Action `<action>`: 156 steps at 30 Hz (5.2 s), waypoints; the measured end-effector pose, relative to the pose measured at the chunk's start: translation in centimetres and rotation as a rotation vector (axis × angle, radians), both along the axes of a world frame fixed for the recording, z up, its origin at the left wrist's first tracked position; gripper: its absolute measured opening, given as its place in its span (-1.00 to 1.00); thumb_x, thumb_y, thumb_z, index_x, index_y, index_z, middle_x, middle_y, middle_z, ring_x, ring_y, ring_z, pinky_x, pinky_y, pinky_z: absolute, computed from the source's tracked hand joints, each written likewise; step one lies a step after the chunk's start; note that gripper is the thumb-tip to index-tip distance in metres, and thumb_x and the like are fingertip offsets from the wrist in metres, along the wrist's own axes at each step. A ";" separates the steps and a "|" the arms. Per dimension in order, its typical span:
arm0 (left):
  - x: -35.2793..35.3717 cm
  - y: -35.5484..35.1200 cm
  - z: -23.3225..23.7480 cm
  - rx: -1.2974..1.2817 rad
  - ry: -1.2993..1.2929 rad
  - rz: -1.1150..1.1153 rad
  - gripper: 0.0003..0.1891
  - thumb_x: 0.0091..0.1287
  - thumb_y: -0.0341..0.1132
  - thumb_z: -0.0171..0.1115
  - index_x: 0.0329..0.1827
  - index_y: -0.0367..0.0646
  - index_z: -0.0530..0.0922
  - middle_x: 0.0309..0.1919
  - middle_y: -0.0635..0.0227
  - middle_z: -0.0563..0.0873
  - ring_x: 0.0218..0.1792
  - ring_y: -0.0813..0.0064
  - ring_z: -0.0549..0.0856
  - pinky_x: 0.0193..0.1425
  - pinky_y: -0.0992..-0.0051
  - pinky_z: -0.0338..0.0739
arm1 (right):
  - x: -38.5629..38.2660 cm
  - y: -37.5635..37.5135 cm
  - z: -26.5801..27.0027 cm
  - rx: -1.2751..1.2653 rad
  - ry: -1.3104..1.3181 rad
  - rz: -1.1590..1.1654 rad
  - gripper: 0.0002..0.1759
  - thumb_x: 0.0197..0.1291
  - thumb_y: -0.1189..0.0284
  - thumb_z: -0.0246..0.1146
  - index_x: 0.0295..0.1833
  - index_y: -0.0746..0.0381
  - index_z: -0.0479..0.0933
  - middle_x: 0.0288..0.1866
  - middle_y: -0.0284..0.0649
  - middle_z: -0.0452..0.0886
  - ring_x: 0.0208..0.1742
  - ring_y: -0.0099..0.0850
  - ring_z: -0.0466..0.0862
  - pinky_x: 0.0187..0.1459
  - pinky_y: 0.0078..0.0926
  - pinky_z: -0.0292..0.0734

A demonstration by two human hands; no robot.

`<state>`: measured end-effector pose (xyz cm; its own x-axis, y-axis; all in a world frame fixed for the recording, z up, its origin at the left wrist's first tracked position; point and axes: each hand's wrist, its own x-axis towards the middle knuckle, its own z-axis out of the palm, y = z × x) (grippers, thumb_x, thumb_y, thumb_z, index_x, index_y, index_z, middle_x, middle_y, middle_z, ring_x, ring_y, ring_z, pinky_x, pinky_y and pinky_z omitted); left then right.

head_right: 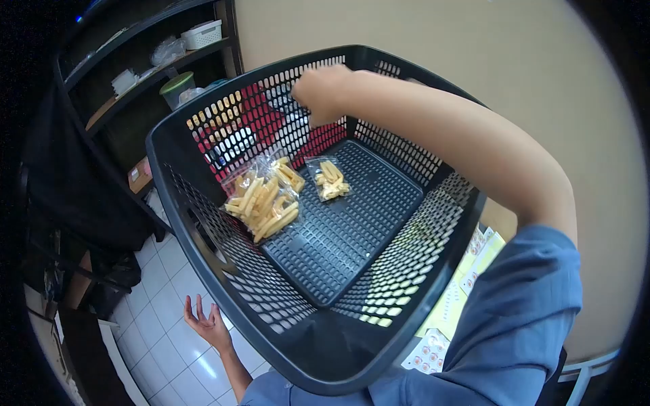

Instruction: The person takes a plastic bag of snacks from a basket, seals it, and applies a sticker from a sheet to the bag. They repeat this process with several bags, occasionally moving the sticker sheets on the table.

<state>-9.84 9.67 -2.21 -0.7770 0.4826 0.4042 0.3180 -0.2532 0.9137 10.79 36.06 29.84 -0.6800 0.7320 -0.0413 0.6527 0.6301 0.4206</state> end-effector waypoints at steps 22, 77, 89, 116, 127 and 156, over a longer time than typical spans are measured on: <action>-3.7 0.7 -2.4 -0.345 -0.237 -0.097 -0.59 0.27 -0.39 -0.08 0.19 -0.17 0.13 0.16 0.27 0.27 -0.05 0.37 0.48 -0.17 0.50 0.40 | 0.2 10.2 -26.4 -0.583 0.354 -0.965 0.41 -0.35 -0.06 0.36 0.27 0.25 -0.62 0.23 0.19 0.07 0.18 0.00 0.28 0.17 -0.30 0.22; 36.6 -1.8 10.1 0.009 -0.434 -1.470 -0.81 0.14 -0.50 0.13 -0.18 -0.33 0.42 -0.28 0.18 0.61 -0.19 0.53 0.58 -0.07 0.57 0.45 | 27.4 -32.8 -20.5 -0.268 2.202 -0.393 -0.92 0.04 0.52 0.17 -0.35 0.32 0.47 -0.38 -0.30 0.53 -0.25 -0.59 0.47 -0.12 -0.62 0.31; 36.1 -1.2 9.7 -0.124 -0.290 -1.457 -0.66 0.03 -0.56 0.23 -0.10 -0.31 0.38 -0.38 0.21 0.64 -0.25 0.50 0.63 -0.15 0.59 0.50 | 26.4 -32.2 -21.9 -0.164 2.182 -0.368 -0.92 0.07 0.54 0.15 -0.33 0.34 0.46 -0.33 -0.26 0.46 -0.26 -0.56 0.47 -0.16 -0.63 0.35; 36.1 -0.8 9.6 0.059 -0.223 -1.341 -0.55 -0.02 -0.60 0.23 -0.01 -0.35 0.33 -0.47 0.29 0.63 -0.35 0.63 0.58 -0.18 0.62 0.42 | 24.9 -31.9 -22.4 0.008 2.161 -0.340 -0.92 0.07 0.54 0.12 -0.35 0.34 0.41 -0.36 -0.26 0.42 -0.31 -0.58 0.42 -0.24 -0.65 0.34; 35.9 -0.3 9.8 -0.020 -0.247 -1.390 -0.45 -0.01 -0.59 0.23 0.08 -0.34 0.22 -0.42 0.27 0.62 -0.31 0.59 0.58 -0.15 0.61 0.44 | 25.8 -31.5 -22.5 -0.157 2.237 -0.320 -0.93 0.08 0.54 0.12 -0.33 0.34 0.43 -0.37 -0.29 0.44 -0.30 -0.60 0.43 -0.19 -0.65 0.33; 35.0 -0.7 8.9 0.128 -0.070 -1.290 -0.44 0.06 -0.64 0.13 0.13 -0.36 0.12 -0.38 0.29 0.54 -0.26 0.58 0.53 -0.06 0.57 0.40 | 26.6 -32.1 -19.5 0.358 1.123 -0.460 -0.98 -0.07 0.45 0.19 -0.46 0.09 0.48 -0.15 -0.45 0.48 0.19 -0.35 0.27 0.23 -0.08 -0.41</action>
